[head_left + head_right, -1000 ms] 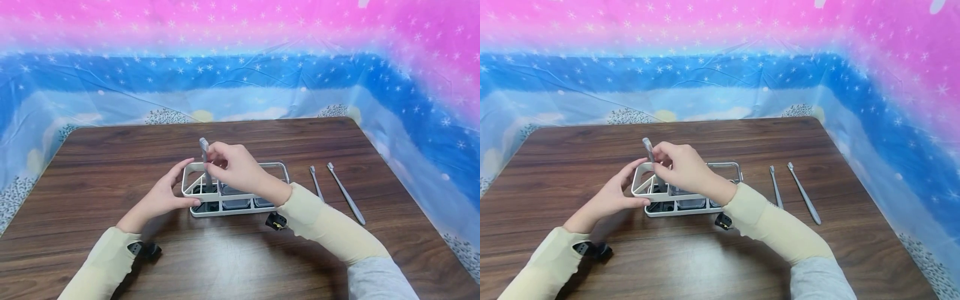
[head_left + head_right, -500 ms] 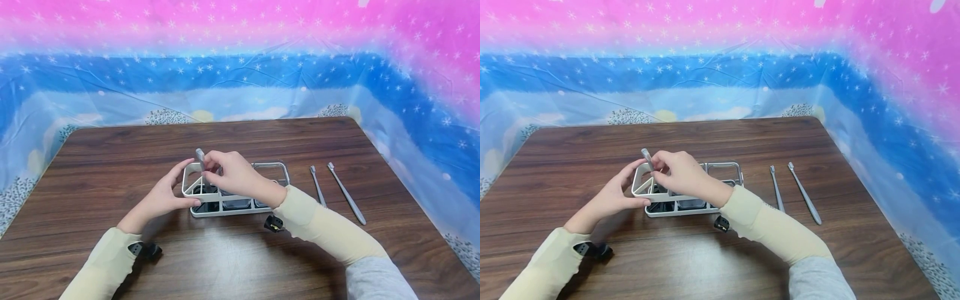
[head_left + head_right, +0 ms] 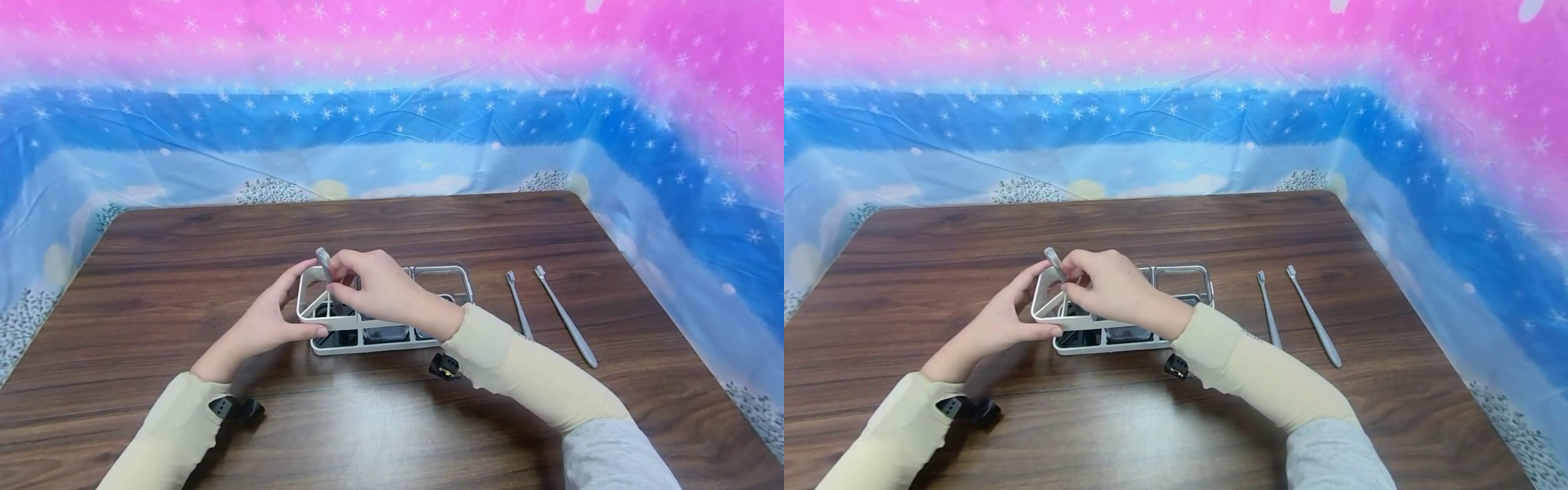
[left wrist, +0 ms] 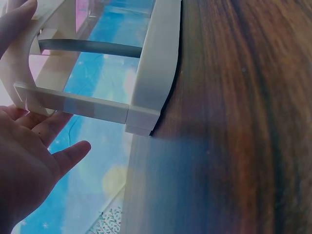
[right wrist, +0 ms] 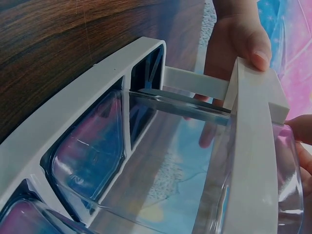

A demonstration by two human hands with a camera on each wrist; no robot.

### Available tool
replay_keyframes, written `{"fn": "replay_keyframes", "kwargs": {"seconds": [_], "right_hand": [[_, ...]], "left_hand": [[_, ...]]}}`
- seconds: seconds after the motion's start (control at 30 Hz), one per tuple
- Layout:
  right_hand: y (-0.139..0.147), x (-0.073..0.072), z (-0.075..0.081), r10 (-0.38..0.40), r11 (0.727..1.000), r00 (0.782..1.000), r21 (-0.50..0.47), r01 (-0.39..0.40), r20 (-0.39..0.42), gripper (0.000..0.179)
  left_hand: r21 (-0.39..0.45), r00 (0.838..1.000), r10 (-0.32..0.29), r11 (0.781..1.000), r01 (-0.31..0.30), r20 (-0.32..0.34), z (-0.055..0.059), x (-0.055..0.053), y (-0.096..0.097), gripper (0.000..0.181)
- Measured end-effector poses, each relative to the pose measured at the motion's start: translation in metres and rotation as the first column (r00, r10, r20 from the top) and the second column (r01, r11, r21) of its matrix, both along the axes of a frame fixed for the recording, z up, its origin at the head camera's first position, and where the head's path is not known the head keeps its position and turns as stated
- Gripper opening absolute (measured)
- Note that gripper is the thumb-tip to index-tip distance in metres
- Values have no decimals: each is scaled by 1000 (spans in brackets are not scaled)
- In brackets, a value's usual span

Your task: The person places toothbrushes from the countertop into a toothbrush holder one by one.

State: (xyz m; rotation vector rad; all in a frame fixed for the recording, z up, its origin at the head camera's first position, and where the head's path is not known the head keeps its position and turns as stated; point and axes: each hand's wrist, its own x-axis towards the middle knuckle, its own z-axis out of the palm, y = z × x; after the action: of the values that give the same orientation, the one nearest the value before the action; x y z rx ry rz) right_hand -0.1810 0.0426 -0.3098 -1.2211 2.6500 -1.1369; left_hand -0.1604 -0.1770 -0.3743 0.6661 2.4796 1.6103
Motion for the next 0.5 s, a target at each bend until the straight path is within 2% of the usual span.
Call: {"fn": "replay_keyframes", "kwargs": {"seconds": [0.5], "right_hand": [[0,0,2,-6,1000,1000,1,6,27,16]], "left_hand": [[-1,1000,0,1000,0,-2,2,1,0,95]]}}
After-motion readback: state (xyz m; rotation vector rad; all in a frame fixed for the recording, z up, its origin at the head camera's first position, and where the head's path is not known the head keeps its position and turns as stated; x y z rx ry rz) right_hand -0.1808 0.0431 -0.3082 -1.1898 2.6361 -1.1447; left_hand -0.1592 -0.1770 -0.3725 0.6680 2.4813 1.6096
